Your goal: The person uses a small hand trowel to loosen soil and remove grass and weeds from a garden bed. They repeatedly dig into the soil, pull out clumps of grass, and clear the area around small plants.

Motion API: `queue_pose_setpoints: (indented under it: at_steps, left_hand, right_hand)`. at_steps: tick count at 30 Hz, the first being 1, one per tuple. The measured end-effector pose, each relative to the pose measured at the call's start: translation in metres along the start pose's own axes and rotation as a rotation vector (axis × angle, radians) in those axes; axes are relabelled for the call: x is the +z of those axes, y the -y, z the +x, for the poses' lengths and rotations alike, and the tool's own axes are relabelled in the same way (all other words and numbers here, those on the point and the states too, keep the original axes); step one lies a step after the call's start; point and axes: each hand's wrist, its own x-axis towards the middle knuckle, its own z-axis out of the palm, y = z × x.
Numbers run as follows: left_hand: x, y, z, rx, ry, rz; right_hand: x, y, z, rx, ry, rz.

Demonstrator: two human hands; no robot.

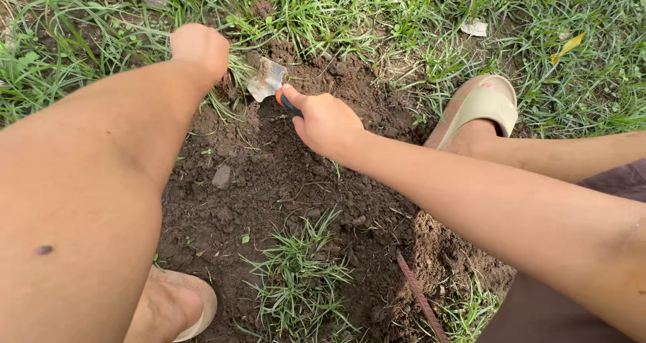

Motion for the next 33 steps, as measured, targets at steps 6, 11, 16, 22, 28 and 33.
queue_pose_setpoints:
  at_steps: [6, 11, 16, 22, 28, 33]
  left_hand:
    - [-0.019, -0.007, -0.047, 0.140, 0.066, 0.024]
    - [-0.047, 0.006, -0.114, 0.407, -0.007, 0.013]
    - [-0.076, 0.030, -0.137, 0.607, -0.036, 0.091]
    - [-0.008, 0.032, -0.064, 0.129, -0.251, -0.138]
    - [0.052, 0.018, 0.008, -0.040, -0.102, -0.036]
    - [0.044, 0.018, 0.010, -0.112, -0.119, -0.120]
  right_hand:
    - [-0.015, 0.024, -0.007, 0.055, 0.090, -0.146]
    - [-0.069, 0.025, -0.023, 0.117, 0.234, -0.262]
    - [-0.145, 0.029, -0.014, 0.193, 0.341, -0.106]
    - [-0.069, 0.085, 0.053, 0.222, 0.311, -0.042]
    - [-0.011, 0.022, 0.050, -0.007, 0.088, 0.036]
    - [0.026, -0.017, 0.032, -0.121, 0.025, 0.031]
